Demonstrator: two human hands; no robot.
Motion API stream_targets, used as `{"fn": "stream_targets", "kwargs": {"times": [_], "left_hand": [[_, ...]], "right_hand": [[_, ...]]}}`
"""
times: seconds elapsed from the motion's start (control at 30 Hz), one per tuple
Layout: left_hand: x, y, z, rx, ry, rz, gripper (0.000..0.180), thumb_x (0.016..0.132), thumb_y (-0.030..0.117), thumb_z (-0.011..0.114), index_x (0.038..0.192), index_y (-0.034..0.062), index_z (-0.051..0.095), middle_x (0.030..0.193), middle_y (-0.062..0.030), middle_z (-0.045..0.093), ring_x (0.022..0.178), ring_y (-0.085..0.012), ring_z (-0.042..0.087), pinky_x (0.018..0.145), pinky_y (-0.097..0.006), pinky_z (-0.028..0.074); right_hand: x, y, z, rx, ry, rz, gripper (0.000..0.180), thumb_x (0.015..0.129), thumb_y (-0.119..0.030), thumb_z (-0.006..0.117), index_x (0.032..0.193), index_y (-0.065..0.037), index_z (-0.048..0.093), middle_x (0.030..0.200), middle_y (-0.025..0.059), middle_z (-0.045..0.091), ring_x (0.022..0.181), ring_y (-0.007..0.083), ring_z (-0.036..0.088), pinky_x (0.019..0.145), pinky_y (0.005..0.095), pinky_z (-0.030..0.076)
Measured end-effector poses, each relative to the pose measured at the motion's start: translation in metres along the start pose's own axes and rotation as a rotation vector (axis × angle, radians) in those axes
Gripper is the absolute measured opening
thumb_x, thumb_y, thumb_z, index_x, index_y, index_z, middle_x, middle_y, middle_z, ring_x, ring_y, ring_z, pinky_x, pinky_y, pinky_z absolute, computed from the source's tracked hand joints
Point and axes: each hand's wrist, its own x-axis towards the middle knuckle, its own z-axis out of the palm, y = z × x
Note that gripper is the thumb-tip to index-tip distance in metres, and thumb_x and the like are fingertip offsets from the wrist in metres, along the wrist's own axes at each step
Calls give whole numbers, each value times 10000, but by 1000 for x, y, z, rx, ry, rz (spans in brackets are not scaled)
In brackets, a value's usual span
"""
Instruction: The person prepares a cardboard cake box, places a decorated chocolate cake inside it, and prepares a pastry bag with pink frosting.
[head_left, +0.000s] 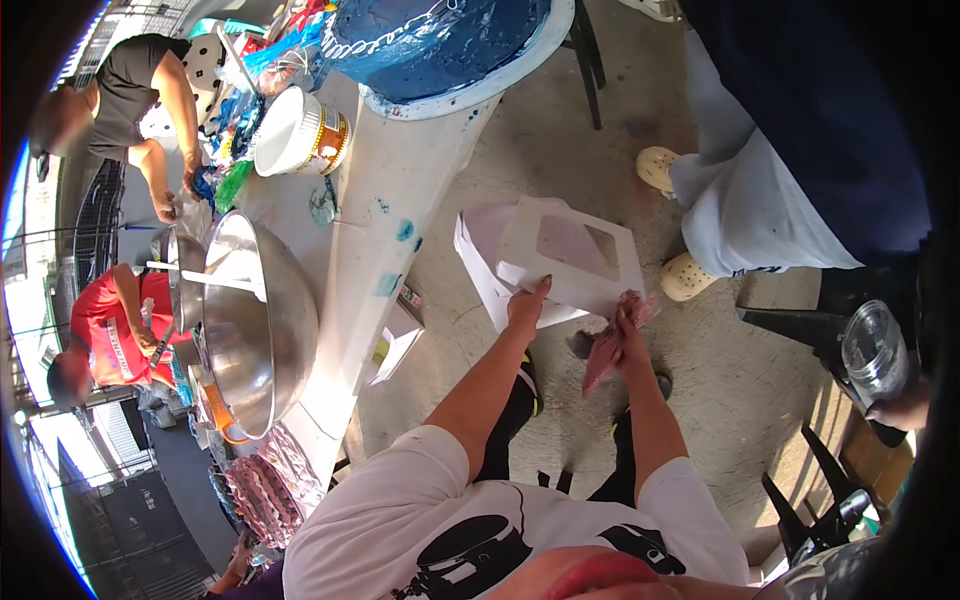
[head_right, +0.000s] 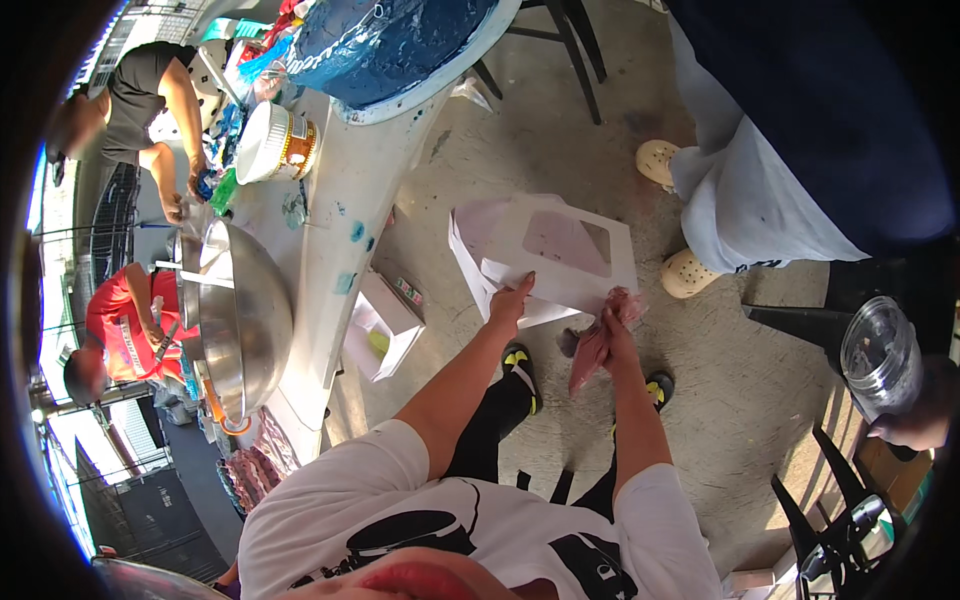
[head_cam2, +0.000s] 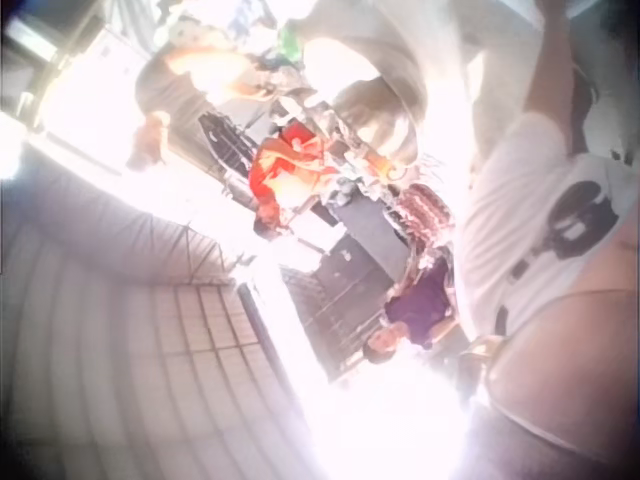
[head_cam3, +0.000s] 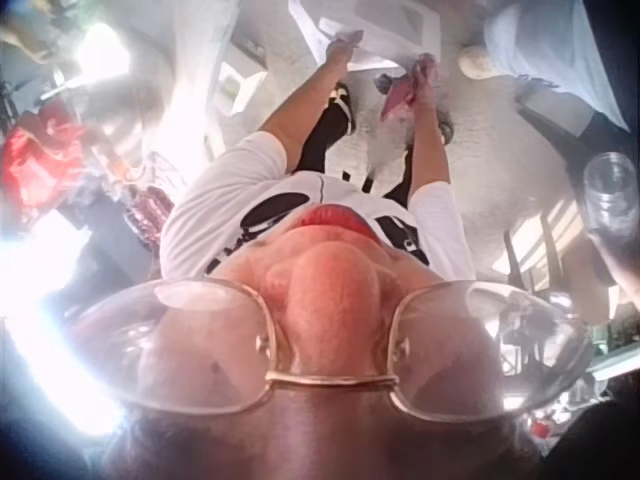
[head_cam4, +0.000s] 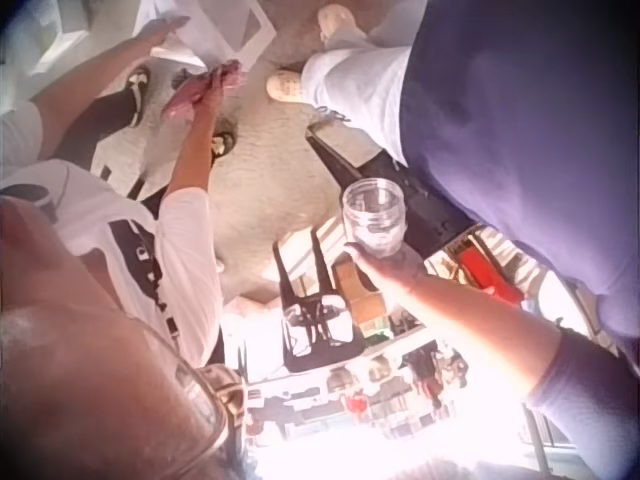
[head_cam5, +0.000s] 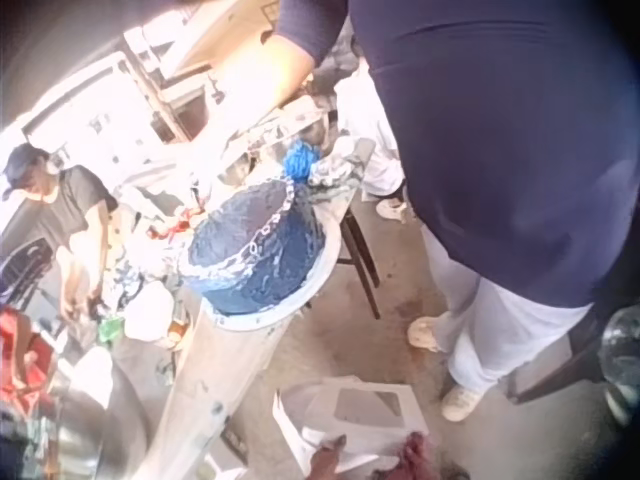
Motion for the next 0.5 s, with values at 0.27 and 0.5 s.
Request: {"fn": "stream_targets", "kwargs": {"times": [0.27, 0.5], "left_hand": [[13, 19, -10, 544, -218, 411, 681, 617, 547, 616, 1020, 7, 520, 832, -154, 582, 819, -265, 544, 734, -332, 413], [46, -41, -60, 1279, -253, 458, 798, 597, 475, 645, 1209, 64, 338, 1073, -180, 483, 1051, -351, 417, 888, -375, 352]], "right_hand": [[11, -53, 37, 100, 8, -277, 354, 818, -272, 501, 1137, -141, 419, 1001, 33, 513, 867, 177, 520, 741, 319, 450], [-34, -99, 44, 2, 3, -282, 300, 827, -239, 493, 1099, -124, 446, 949, 25, 538, 808, 168, 550, 672, 308, 474]]}}
